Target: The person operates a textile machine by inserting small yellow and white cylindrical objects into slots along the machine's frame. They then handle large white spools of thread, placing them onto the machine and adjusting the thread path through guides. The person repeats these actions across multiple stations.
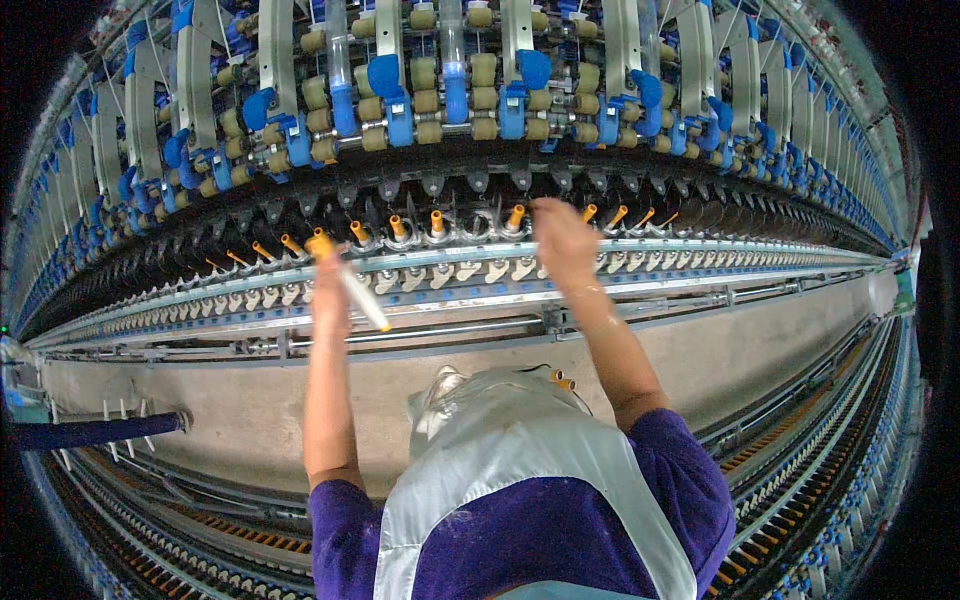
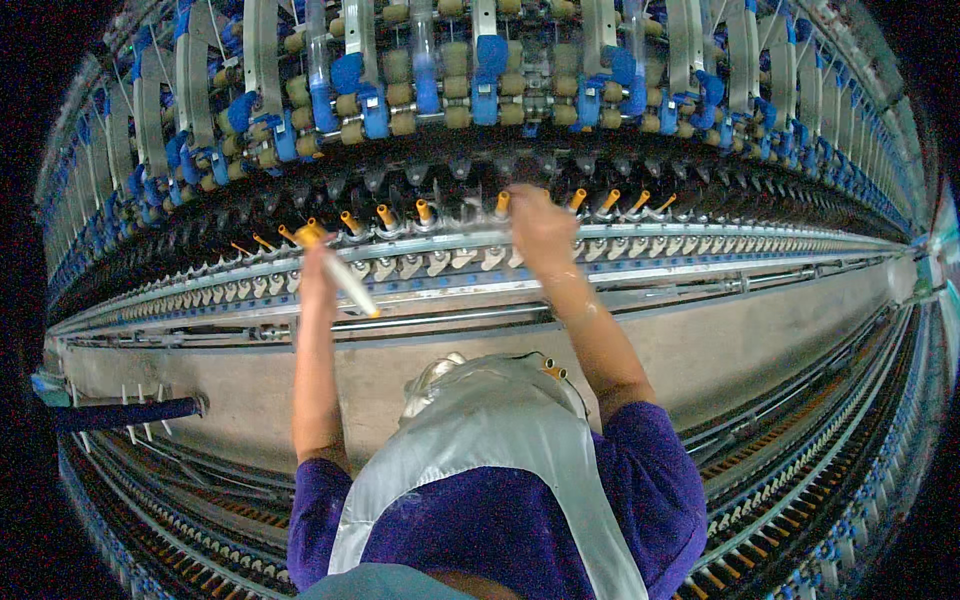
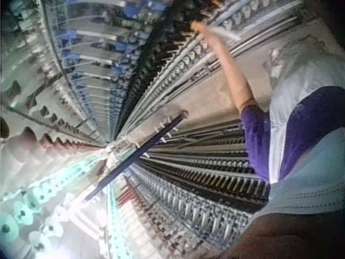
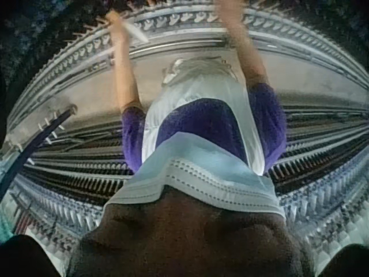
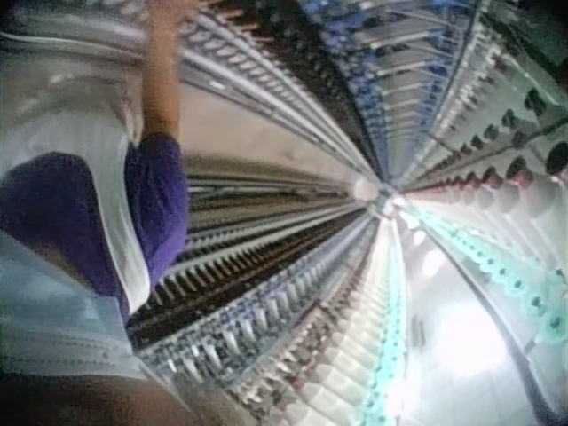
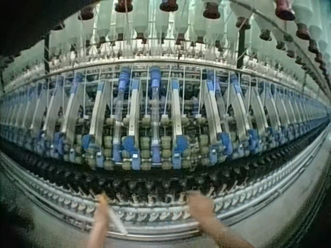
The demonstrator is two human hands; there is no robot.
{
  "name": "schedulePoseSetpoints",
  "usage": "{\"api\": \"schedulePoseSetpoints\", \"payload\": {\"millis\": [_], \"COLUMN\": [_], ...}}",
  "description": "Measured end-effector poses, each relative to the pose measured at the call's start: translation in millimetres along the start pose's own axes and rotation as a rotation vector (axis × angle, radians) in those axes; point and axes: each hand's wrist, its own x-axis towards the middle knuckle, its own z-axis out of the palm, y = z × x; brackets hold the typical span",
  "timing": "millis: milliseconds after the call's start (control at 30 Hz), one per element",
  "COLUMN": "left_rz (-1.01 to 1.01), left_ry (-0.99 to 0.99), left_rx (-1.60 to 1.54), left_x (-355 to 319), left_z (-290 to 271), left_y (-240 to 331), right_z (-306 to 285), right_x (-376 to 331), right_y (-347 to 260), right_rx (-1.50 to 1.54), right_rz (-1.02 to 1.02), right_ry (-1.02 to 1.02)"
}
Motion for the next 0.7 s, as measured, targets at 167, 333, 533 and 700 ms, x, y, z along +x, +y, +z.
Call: {"api": "schedulePoseSetpoints", "payload": {"millis": [167, 333, 533, 700], "left_rz": [0.252, 0.445, 0.337, 0.641], "left_ry": [-0.420, -0.339, -0.021, -0.037], "left_rx": [0.592, 0.357, 0.581, 0.327], "left_x": [-22.0, 28.9, 15.3, 28.9], "left_z": [184.1, 234.6, 240.4, 246.3], "left_y": [-5.4, 27.7, 0.4, -1.9], "right_z": [-135.6, -170.6, -222.3, -182.7], "right_x": [-22.9, -86.4, -71.2, -40.9], "right_y": [64.5, 68.6, 95.4, 116.1], "right_rx": [-0.306, 0.038, 1.286, 1.116], "right_rz": [0.222, 0.527, 0.920, 1.049], "right_ry": [-0.230, -1.014, -0.336, -0.470]}}
